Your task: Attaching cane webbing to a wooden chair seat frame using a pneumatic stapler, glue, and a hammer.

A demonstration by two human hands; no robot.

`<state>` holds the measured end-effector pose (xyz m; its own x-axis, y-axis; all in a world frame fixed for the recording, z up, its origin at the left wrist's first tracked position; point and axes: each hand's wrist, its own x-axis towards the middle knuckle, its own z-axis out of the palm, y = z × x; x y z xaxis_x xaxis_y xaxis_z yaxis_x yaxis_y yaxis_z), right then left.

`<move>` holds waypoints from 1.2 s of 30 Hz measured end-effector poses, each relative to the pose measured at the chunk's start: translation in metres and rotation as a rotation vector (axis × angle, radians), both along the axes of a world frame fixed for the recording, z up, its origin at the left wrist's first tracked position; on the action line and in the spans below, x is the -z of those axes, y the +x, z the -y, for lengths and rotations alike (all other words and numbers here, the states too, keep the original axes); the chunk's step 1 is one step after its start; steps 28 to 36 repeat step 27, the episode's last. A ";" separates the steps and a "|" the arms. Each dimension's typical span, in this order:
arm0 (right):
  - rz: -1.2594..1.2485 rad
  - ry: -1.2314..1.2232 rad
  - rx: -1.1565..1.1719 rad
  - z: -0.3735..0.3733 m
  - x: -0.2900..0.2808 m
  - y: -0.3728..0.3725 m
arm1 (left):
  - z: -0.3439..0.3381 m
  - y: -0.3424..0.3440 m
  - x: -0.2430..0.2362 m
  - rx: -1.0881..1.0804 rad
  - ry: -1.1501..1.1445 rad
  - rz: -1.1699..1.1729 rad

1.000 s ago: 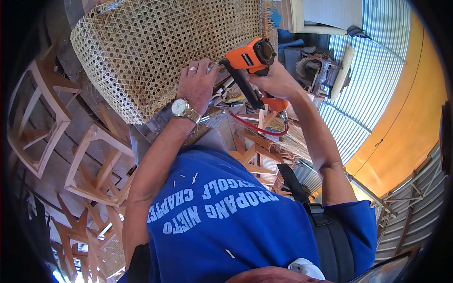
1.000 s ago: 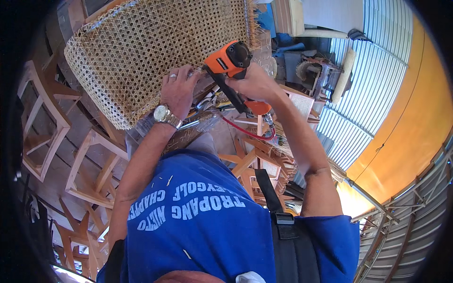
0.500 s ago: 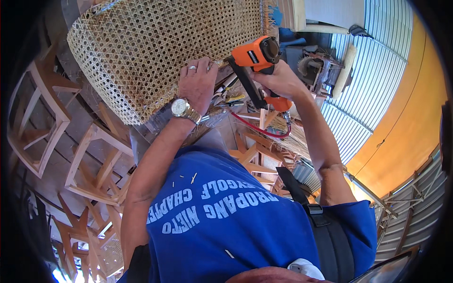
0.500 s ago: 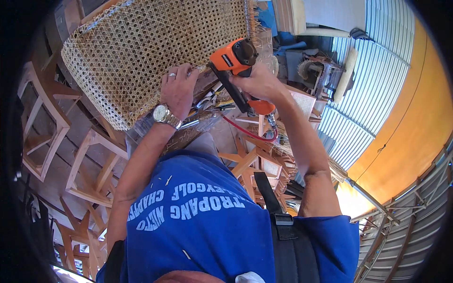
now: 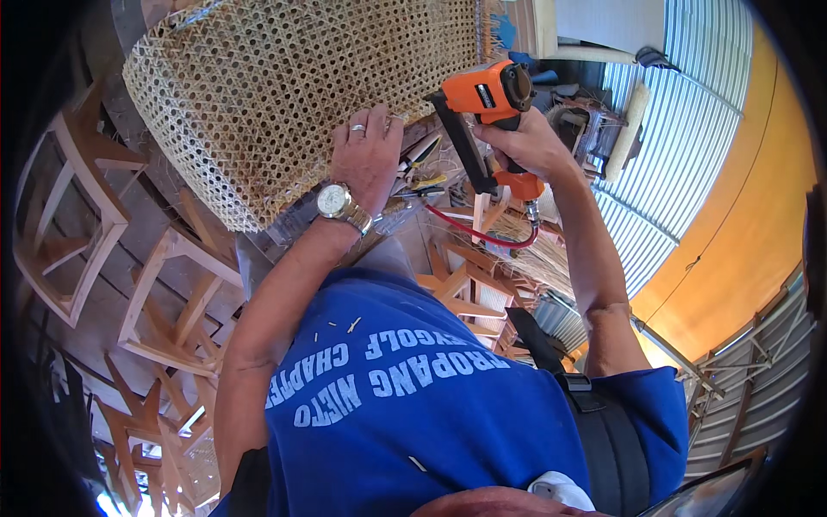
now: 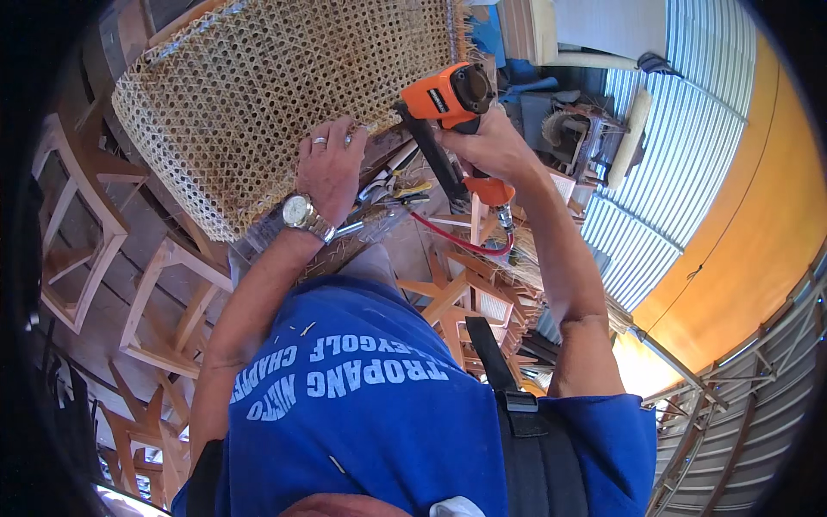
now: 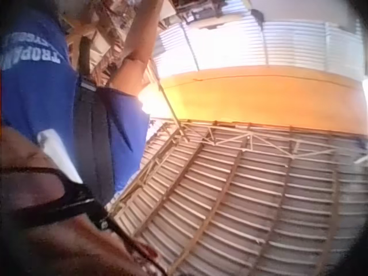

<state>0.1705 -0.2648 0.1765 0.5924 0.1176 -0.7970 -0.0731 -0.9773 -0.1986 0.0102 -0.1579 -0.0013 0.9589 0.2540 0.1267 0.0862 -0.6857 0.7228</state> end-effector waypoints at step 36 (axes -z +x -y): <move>-0.035 -0.024 0.066 0.012 0.013 0.000 | -0.004 -0.010 0.016 0.111 -0.113 0.031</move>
